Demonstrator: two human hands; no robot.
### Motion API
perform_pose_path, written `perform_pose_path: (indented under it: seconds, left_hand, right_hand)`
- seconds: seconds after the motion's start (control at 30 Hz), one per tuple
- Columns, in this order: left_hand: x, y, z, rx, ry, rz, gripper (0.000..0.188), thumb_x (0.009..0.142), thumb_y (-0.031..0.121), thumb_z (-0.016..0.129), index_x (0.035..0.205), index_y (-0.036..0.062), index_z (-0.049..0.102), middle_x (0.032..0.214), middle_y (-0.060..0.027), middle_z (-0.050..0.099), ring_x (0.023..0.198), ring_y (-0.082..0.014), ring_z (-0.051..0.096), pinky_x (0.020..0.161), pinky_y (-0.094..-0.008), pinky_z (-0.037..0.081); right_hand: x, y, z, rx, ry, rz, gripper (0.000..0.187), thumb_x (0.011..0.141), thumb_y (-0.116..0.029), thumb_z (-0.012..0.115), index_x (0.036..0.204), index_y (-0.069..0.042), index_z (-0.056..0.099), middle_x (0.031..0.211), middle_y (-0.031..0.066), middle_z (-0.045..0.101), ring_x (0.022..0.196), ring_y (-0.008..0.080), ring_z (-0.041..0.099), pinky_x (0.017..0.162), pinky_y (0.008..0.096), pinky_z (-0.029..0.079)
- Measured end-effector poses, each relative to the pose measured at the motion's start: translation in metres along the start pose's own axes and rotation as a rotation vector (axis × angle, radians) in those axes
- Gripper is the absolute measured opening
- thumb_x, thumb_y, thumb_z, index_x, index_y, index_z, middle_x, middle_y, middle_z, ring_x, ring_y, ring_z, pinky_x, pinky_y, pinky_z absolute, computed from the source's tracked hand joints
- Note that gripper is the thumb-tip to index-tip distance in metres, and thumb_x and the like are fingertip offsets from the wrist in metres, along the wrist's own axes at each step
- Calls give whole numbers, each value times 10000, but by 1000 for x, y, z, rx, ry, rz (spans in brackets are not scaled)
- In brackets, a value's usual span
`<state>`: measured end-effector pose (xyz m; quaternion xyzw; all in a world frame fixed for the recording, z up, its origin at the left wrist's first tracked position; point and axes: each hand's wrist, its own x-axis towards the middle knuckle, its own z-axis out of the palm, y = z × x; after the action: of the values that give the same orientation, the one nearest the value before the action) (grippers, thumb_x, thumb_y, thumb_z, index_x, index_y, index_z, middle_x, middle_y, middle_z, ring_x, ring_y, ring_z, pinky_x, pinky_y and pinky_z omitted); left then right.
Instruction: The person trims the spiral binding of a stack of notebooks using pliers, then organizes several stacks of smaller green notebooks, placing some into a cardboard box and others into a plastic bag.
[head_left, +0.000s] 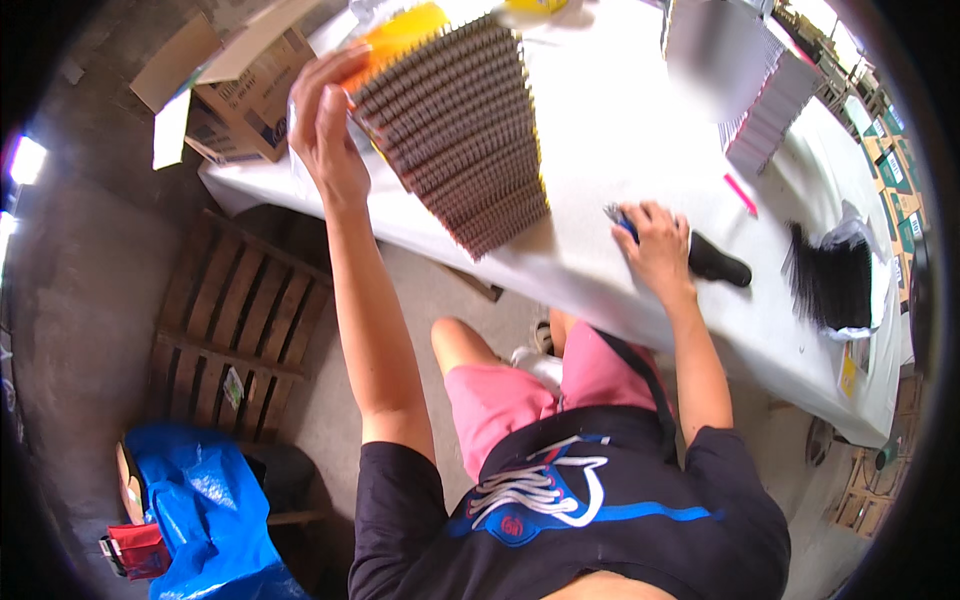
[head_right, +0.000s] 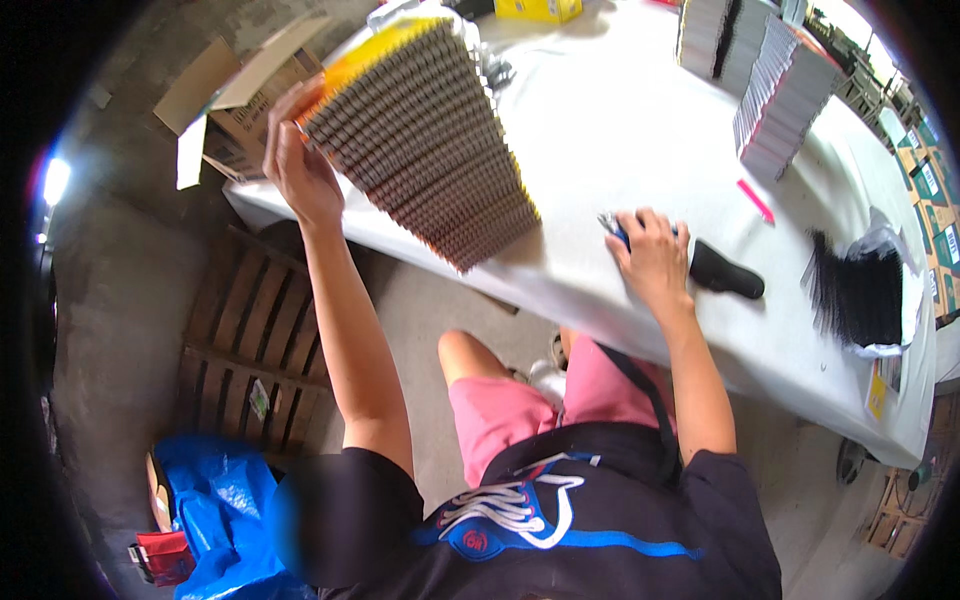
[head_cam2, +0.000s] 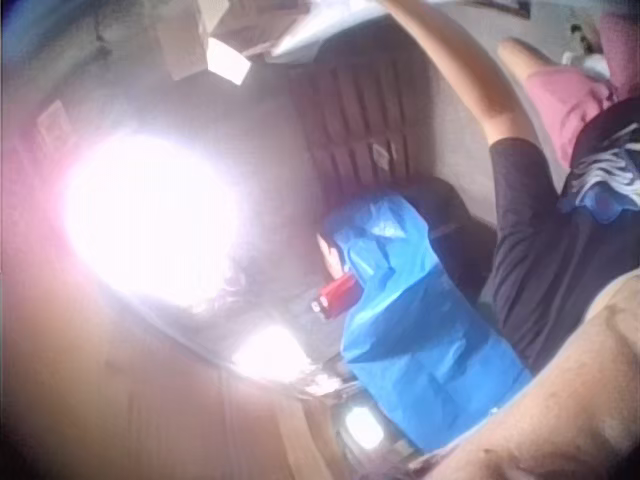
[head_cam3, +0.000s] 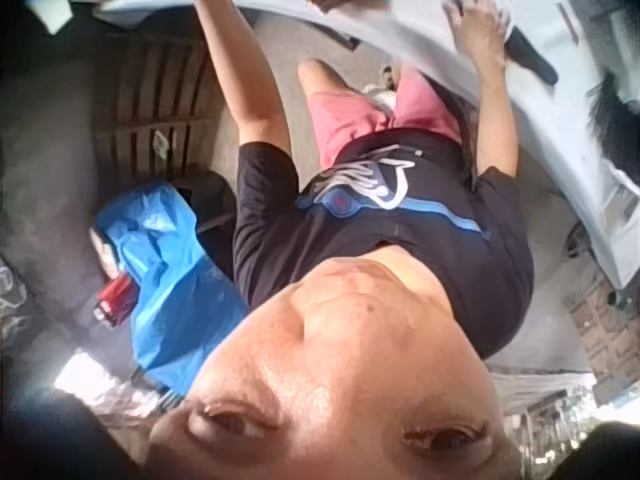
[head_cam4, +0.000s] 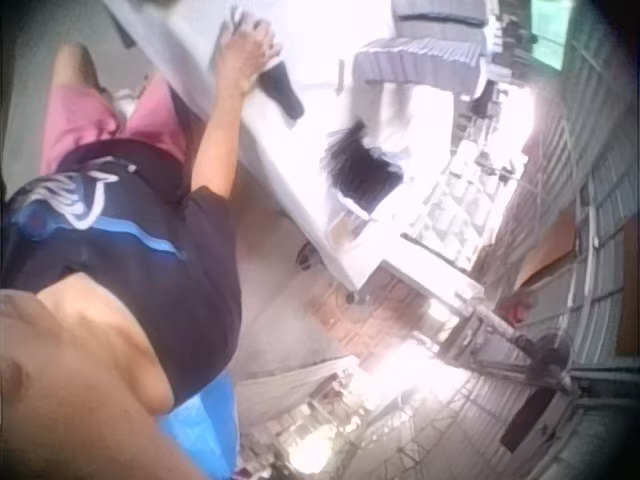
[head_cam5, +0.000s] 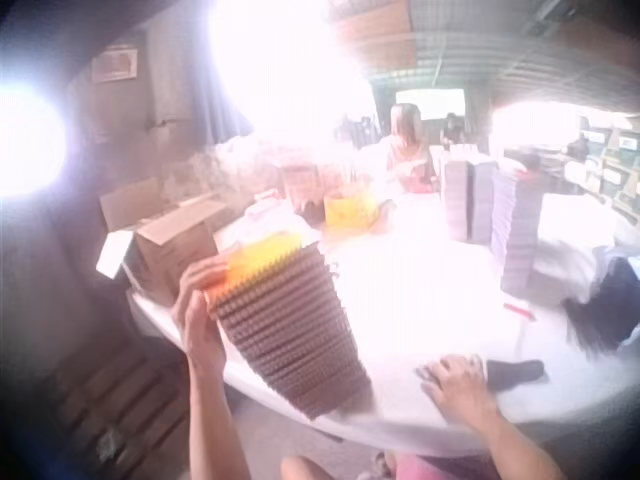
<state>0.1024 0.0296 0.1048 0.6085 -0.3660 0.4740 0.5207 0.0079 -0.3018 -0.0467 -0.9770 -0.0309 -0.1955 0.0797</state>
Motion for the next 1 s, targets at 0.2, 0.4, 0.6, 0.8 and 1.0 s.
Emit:
perform_pose_path:
  seconds: [0.2, 0.4, 0.6, 0.8, 1.0]
  left_hand:
    - [3, 5, -3, -123, 110, 23, 656, 925, 477, 334, 1370, 7, 440, 1543, -60, 174, 1412, -196, 155, 1154, -435, 117]
    - [2, -4, -9, -399, 409, -449, 807, 908, 683, 261, 1462, 97, 271, 1541, -75, 154, 1430, -213, 97, 1137, -509, 60]
    - [-11, -7, -4, -643, 411, -645, 828, 906, 691, 257, 1410, 40, 347, 1395, -180, 416, 1263, -296, 438, 1080, -424, 313]
    - [8, -14, 10, -467, 299, -714, 718, 931, 615, 347, 1227, -21, 498, 1113, -179, 594, 1023, -276, 584, 919, -386, 465]
    - [14, 2, 17, -461, 383, -793, 605, 911, 533, 445, 1098, -32, 554, 1053, -171, 609, 961, -266, 598, 881, -382, 482]
  right_hand:
    - [7, -13, -7, -19, -177, 75, 435, 869, -452, 575, 1231, -210, 571, 1282, 98, 497, 1251, 234, 434, 1050, 610, 230]
    - [23, -32, -6, 740, -61, 26, 666, 905, -547, 490, 1420, -145, 362, 1361, 172, 426, 1299, 298, 386, 1088, 465, 271]
    - [87, -90, -32, 1411, 91, 13, 819, 909, -667, 334, 1448, -54, 271, 1425, 232, 365, 1332, 313, 363, 1096, 390, 283]
    - [155, -155, -104, 1395, 217, -128, 792, 935, -626, 319, 1412, 7, 318, 1351, 297, 436, 1284, 390, 418, 1072, 394, 331]
    - [154, -185, -95, 1158, 618, -147, 381, 920, -376, 548, 1099, -40, 570, 1074, 170, 640, 953, 354, 632, 795, 433, 499]
